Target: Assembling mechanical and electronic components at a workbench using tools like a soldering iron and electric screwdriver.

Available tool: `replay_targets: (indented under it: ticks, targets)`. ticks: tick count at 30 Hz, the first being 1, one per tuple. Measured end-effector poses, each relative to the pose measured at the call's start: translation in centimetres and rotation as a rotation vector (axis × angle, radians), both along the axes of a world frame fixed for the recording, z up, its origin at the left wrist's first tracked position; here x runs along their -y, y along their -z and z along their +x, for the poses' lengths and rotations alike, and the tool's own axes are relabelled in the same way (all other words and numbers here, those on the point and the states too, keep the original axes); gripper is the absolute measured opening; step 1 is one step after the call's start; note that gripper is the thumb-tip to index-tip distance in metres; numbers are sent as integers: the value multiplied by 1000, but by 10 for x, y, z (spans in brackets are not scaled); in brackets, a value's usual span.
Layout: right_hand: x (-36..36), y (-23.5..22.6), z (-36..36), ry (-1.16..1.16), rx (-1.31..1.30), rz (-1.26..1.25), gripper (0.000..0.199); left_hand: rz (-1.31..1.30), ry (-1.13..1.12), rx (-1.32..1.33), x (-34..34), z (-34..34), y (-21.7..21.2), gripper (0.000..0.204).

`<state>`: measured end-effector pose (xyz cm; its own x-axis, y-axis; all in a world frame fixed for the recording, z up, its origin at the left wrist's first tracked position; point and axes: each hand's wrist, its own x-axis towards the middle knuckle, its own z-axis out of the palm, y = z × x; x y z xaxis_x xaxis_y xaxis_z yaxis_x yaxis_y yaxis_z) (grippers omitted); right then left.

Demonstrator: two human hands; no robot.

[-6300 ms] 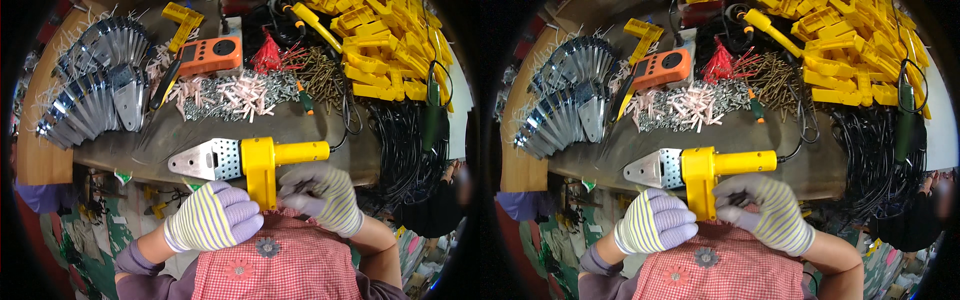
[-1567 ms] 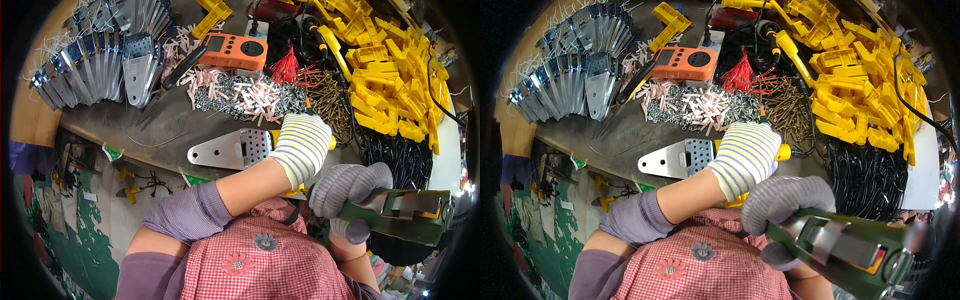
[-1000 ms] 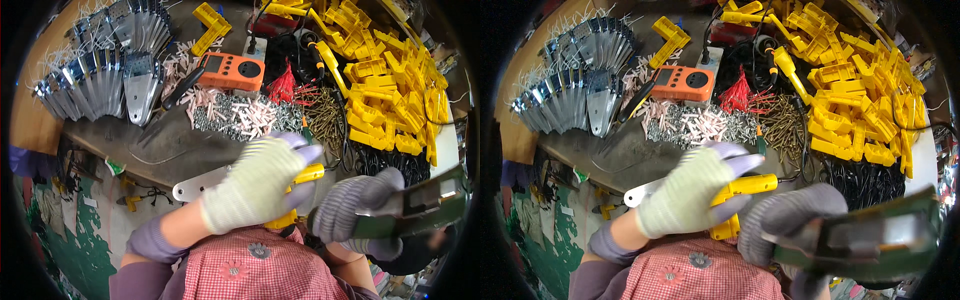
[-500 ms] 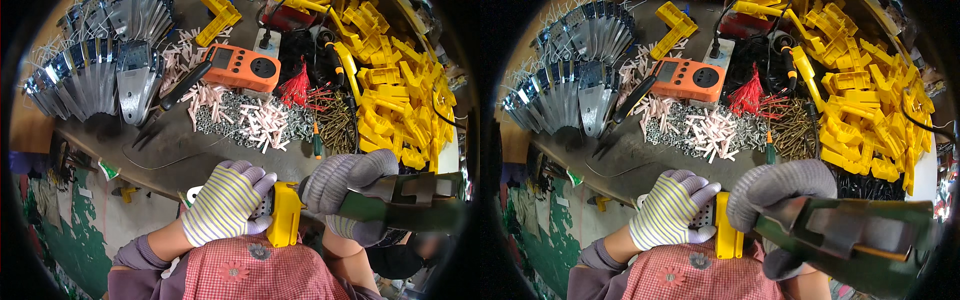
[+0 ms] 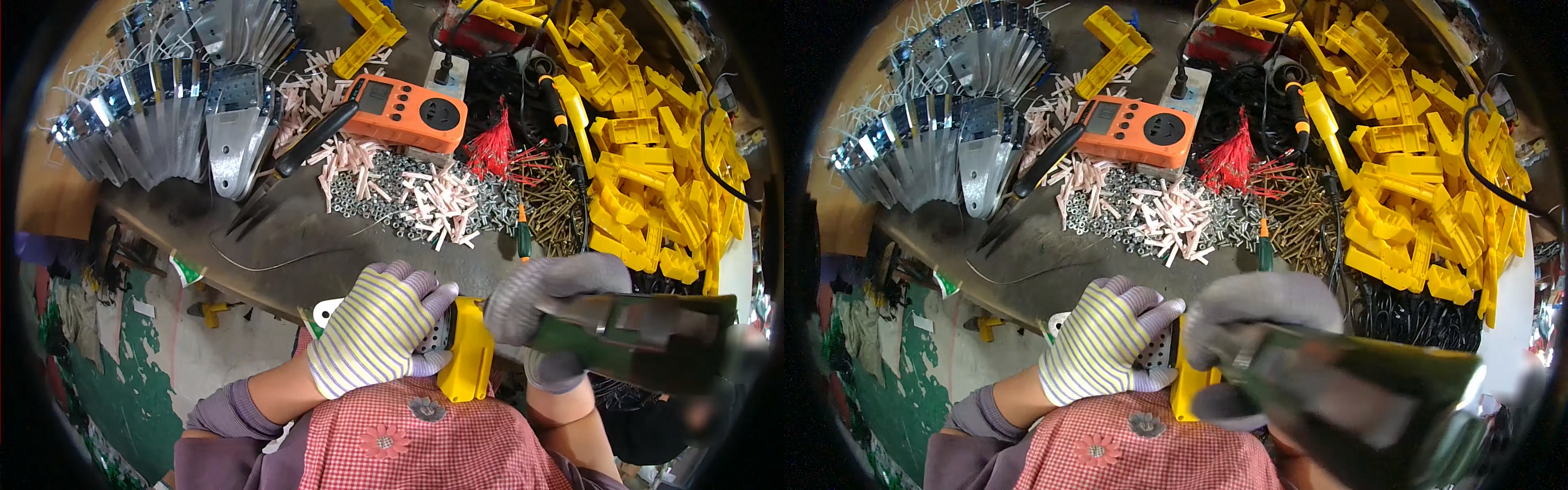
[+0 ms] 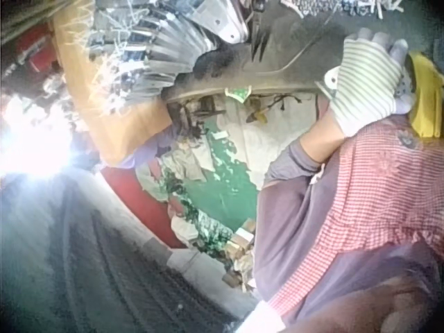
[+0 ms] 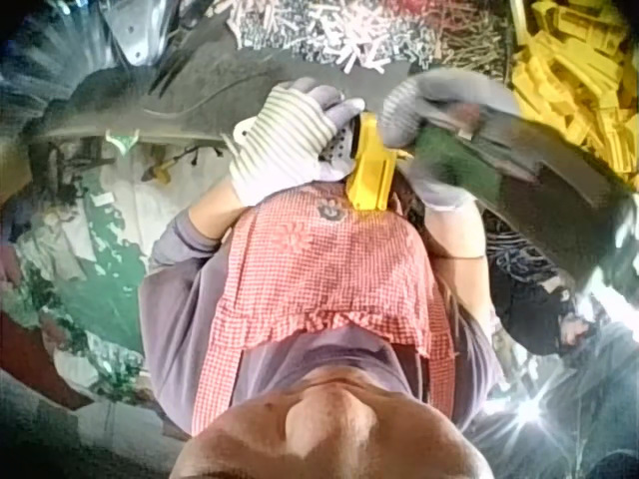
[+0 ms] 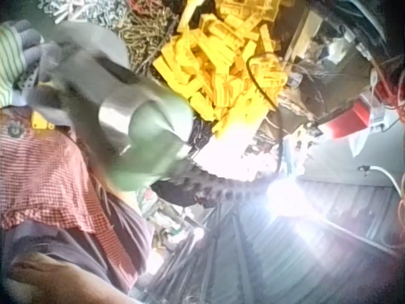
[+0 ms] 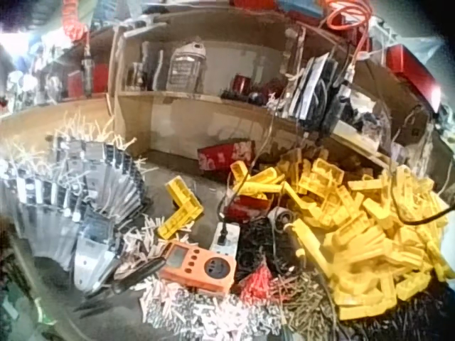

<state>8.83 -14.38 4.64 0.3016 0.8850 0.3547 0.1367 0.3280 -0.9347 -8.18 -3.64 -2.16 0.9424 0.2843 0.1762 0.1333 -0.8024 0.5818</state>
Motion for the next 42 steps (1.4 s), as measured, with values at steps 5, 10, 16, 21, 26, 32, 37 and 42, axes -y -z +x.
replay_targets:
  ticks: [5,10,16,21,26,32,37,42]
  targets:
    - [24,-17,24,193,-396,-267,49,41,52,26,-8,2,1,75]
    - [45,-39,84,-120,-600,494,59,-67,-12,255,-3,13,-23,88]
    - [127,35,131,209,-913,689,42,289,163,223,46,84,-72,103]
    - [116,52,107,203,-987,633,43,41,141,302,29,75,-39,96]
    - [102,63,101,256,-1044,538,47,29,248,63,-18,26,-36,88]
    - [92,68,96,240,-1101,541,50,108,299,-126,-22,20,-14,84]
    - [86,68,92,260,-1099,507,51,86,310,-152,-25,20,-9,82]
    - [72,70,83,220,-1126,484,51,-6,319,-34,-25,22,-3,77]
